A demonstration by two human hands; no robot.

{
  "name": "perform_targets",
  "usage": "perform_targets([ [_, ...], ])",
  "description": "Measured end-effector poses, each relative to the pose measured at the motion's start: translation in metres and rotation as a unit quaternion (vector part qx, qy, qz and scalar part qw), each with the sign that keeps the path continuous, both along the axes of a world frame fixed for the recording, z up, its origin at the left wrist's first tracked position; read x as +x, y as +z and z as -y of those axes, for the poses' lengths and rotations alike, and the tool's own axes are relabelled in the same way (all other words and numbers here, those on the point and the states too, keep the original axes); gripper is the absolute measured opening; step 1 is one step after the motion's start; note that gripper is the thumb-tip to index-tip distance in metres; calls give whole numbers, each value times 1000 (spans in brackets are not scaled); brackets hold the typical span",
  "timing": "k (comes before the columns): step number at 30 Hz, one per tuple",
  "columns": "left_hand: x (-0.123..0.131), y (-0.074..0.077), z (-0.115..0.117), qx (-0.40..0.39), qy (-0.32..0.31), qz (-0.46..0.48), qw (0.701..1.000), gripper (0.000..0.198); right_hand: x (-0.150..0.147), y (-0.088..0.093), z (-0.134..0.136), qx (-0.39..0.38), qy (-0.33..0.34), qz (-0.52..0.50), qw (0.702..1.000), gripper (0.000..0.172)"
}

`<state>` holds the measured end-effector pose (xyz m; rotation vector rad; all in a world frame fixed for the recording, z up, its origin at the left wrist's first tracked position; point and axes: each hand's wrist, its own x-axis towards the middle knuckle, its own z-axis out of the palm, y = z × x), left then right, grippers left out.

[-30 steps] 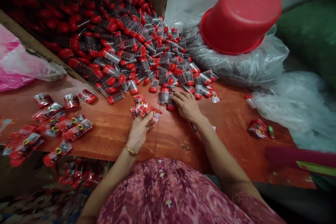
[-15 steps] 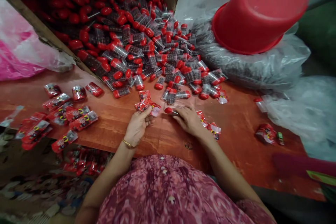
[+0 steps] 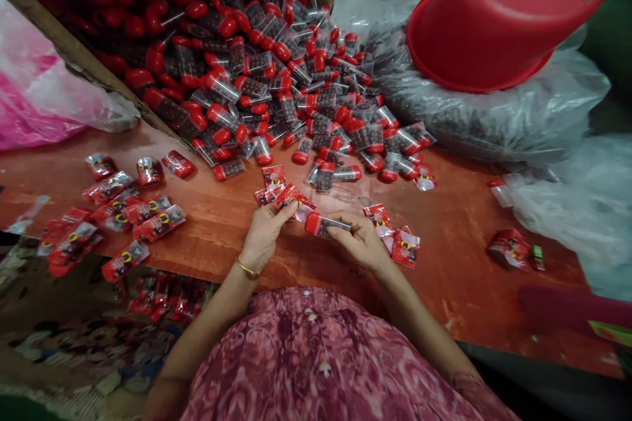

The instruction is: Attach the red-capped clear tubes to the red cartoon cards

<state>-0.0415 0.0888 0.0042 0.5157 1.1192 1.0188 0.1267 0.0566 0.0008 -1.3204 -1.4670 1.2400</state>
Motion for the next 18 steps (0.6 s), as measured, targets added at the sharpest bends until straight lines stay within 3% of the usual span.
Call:
perform_targets([
  [10,-4,4,-3,-12,-17,2,1000,37,-6,-3,0,-36,-10,-30,999,14],
  [18,-2,0,0,31,4,-24,999,32,-7,-4,1,0,-29,-19,999,13],
])
